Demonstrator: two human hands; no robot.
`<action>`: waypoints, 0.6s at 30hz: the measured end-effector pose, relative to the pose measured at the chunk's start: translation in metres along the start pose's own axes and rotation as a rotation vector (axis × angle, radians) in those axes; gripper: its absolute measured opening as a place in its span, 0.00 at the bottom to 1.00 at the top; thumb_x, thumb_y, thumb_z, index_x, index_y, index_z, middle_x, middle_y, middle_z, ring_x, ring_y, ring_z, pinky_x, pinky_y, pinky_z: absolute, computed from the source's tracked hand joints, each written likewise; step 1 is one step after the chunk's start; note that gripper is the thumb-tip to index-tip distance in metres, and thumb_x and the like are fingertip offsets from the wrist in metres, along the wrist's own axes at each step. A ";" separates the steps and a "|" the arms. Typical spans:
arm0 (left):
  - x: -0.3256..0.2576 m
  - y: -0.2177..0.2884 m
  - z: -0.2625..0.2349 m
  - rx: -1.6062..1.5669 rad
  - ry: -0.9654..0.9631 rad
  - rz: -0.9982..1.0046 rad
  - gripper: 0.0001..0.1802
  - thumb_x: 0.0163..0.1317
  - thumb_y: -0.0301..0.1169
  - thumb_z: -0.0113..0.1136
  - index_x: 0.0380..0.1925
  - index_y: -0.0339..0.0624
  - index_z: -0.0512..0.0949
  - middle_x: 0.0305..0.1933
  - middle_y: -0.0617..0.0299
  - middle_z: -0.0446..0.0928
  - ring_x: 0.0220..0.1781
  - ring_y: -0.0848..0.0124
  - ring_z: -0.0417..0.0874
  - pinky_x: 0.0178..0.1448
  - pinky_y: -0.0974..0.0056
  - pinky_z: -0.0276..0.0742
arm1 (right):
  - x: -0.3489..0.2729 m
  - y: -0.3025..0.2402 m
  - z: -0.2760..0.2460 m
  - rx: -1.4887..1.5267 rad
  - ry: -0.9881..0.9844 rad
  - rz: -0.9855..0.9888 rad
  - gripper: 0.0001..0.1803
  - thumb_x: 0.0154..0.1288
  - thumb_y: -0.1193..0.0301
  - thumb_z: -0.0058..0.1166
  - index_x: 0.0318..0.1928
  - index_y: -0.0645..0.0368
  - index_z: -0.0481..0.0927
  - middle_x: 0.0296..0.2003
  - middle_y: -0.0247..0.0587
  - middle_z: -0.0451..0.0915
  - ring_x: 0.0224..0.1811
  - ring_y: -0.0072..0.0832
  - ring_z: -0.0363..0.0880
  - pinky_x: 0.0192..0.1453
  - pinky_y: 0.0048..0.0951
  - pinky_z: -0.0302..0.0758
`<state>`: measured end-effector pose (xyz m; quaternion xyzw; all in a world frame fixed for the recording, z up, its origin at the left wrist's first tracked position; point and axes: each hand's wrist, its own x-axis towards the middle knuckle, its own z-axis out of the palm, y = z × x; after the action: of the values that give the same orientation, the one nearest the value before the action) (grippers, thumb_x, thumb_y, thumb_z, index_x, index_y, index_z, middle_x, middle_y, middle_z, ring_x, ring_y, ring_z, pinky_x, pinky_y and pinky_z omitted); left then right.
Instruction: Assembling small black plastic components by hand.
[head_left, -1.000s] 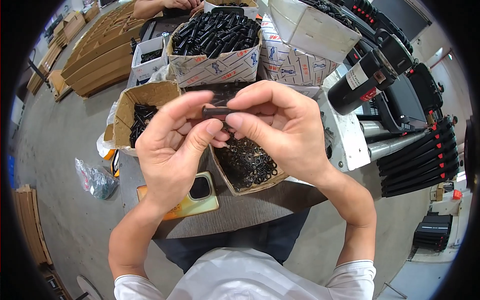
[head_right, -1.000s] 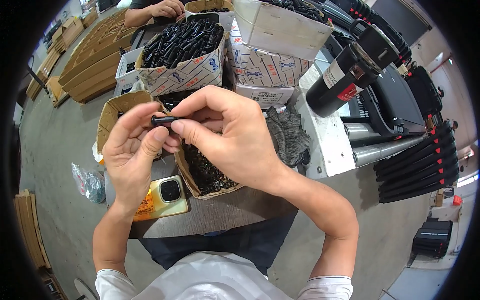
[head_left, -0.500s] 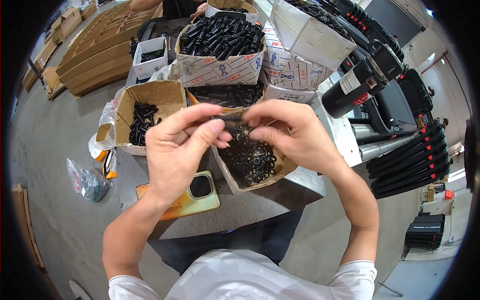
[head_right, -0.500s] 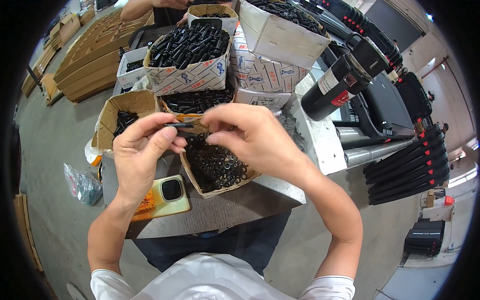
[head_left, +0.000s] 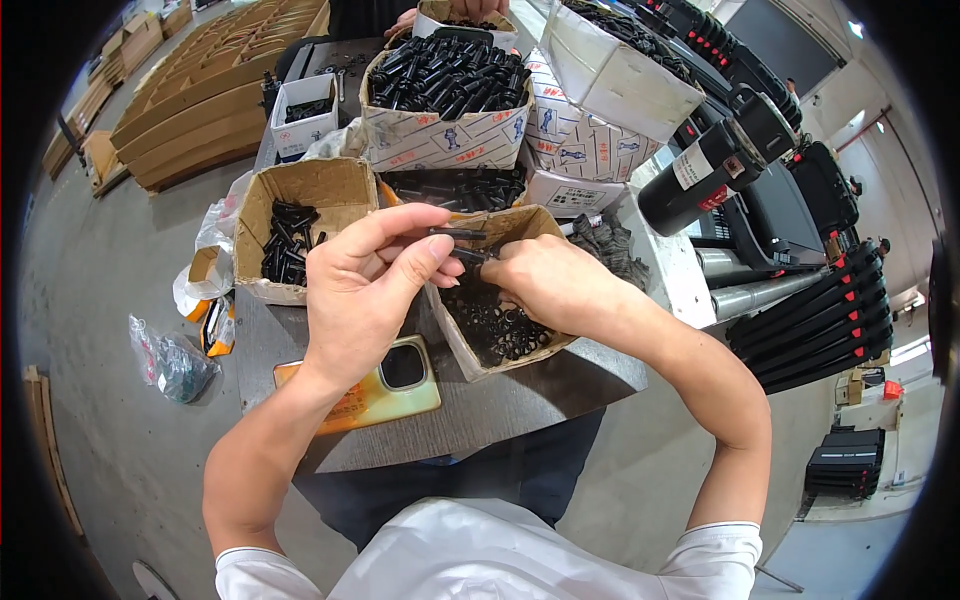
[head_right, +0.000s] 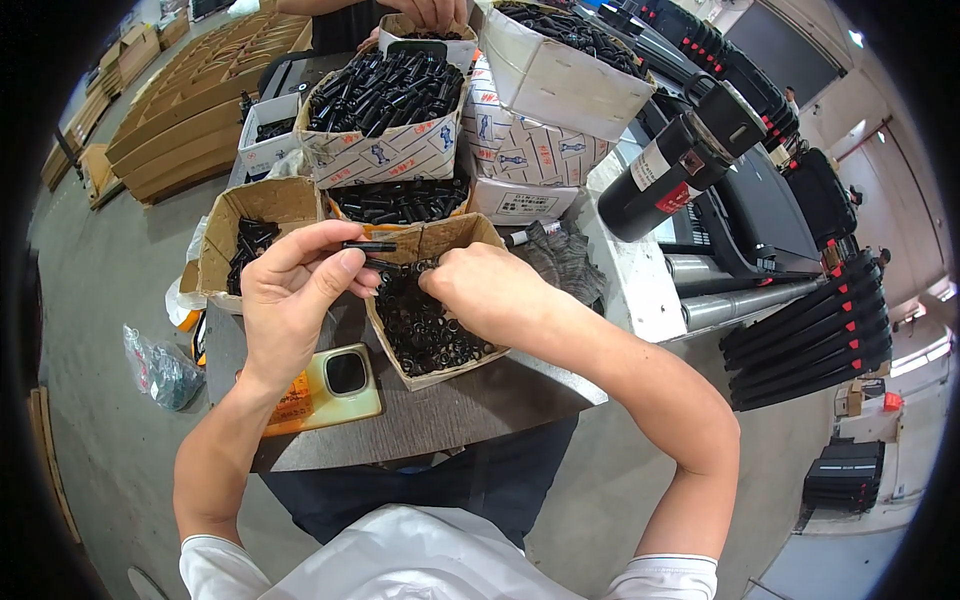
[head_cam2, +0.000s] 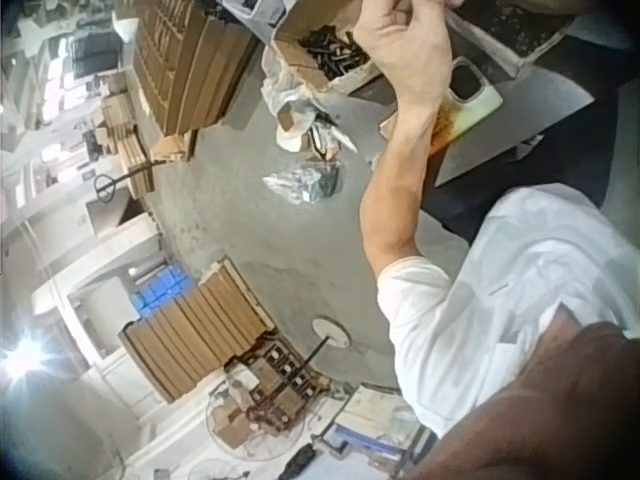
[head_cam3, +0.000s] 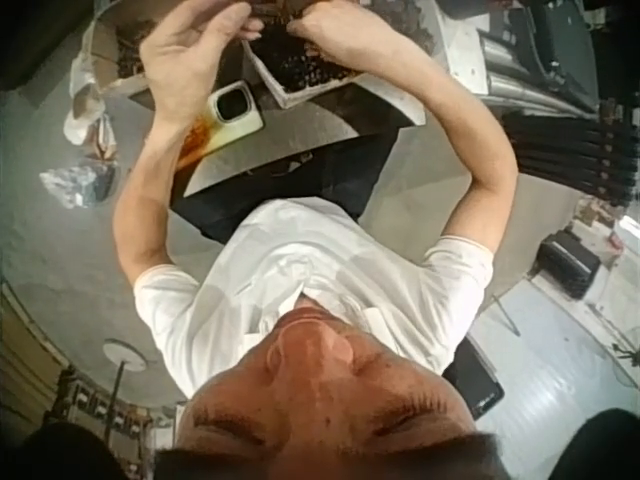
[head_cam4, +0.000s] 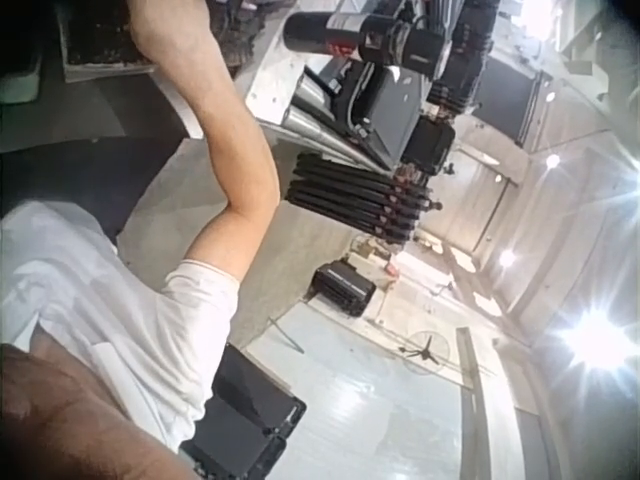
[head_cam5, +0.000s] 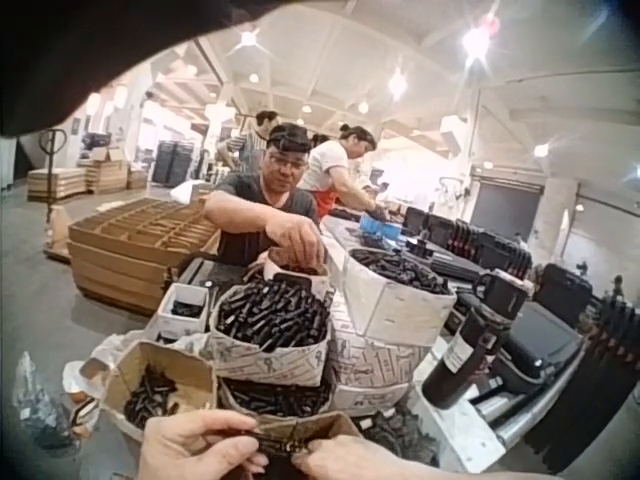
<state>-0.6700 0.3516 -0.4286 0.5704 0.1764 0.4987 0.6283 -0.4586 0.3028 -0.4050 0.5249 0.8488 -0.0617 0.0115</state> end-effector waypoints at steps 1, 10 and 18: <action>-0.001 0.000 0.000 0.000 0.000 -0.008 0.12 0.66 0.20 0.60 0.49 0.28 0.78 0.39 0.54 0.83 0.37 0.71 0.86 0.42 0.69 0.85 | 0.001 0.000 0.002 -0.020 0.034 -0.015 0.05 0.55 0.76 0.59 0.33 0.65 0.82 0.29 0.52 0.82 0.36 0.49 0.84 0.43 0.44 0.81; 0.004 -0.005 -0.006 0.024 -0.027 -0.032 0.11 0.66 0.21 0.60 0.48 0.29 0.79 0.37 0.56 0.83 0.36 0.73 0.85 0.41 0.70 0.84 | -0.008 0.000 -0.024 0.330 0.075 0.120 0.08 0.60 0.77 0.59 0.40 0.67 0.84 0.32 0.49 0.83 0.32 0.38 0.84 0.38 0.35 0.79; 0.000 -0.006 -0.003 -0.034 -0.054 -0.075 0.11 0.66 0.21 0.61 0.47 0.30 0.79 0.39 0.56 0.83 0.37 0.71 0.86 0.42 0.69 0.84 | -0.022 0.012 -0.025 1.356 0.031 0.339 0.12 0.72 0.74 0.53 0.49 0.69 0.81 0.38 0.41 0.85 0.35 0.21 0.84 0.43 0.21 0.82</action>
<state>-0.6700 0.3540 -0.4354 0.5659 0.1719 0.4622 0.6608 -0.4371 0.2911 -0.3793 0.5423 0.5294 -0.5678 -0.3212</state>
